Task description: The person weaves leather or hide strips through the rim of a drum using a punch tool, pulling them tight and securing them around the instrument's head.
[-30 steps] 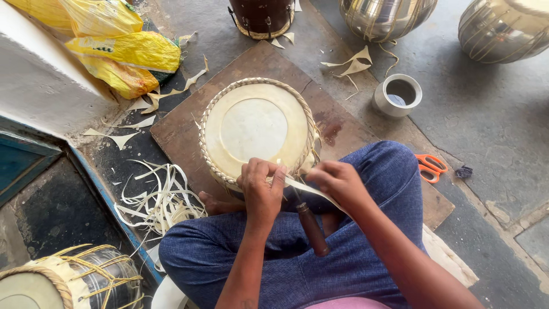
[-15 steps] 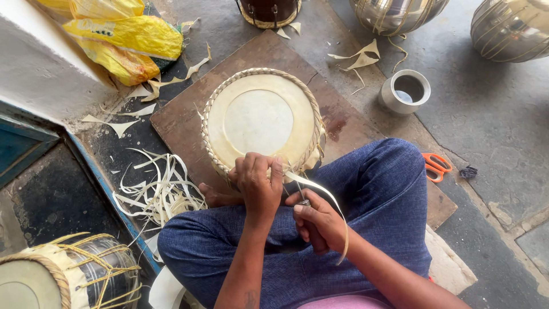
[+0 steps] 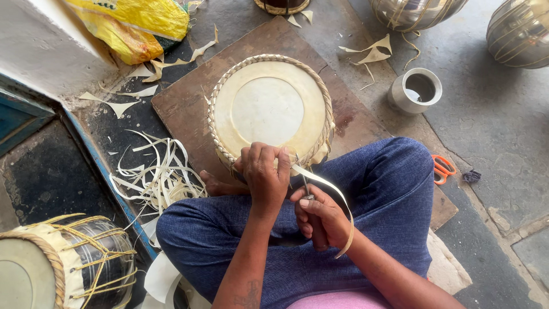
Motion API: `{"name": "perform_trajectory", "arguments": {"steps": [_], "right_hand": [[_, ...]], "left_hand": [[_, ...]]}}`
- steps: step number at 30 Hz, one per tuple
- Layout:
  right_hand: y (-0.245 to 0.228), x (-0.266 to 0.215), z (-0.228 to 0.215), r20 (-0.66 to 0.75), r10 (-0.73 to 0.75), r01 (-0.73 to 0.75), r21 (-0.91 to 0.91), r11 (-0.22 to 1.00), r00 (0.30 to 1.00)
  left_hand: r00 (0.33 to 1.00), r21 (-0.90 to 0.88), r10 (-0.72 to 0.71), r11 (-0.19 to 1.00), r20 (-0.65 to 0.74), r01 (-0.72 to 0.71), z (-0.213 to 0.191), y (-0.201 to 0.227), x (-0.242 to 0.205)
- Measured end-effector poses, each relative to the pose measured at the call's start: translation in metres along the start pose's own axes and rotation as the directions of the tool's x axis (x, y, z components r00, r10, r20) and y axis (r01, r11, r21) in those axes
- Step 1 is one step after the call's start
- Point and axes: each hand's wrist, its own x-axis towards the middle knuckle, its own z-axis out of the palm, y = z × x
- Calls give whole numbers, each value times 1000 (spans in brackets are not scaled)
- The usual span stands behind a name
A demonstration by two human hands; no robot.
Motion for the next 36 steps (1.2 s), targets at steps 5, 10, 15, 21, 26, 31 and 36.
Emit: {"name": "perform_trajectory", "arguments": {"steps": [5, 10, 15, 21, 26, 31, 36], "right_hand": [[0, 0, 1, -2, -7, 7, 9, 1000, 1000], [-2, -1, 2, 11, -25, 25, 6, 1000, 1000], [-2, -1, 4, 8, -35, 35, -8, 999, 999], [-2, -1, 3, 3, -9, 9, -11, 1000, 1000], [-8, -2, 2, -39, 69, -74, -118, 990, 997], [-30, -9, 17, -32, 212, -214, -210, 954, 977], [-97, -96, 19, -158, -240, -180, -981, -73, 958]], "left_hand": [[1000, 5, 2, 1000, -6, -2, 2, 1, 0], [1000, 5, 10, 1000, -15, -10, 3, 1, 0], [1000, 36, 11, 999, -3, -11, 5, 0, -1], [1000, 29, 6, 1000, 16, -7, 10, 13, -6], [1000, 13, 5, 1000, 27, -5, 8, 17, -9], [997, -20, 4, 1000, 83, -2, 6, 15, -7], [975, -91, 15, 996, 224, 6, 0, -6, 2]]}}
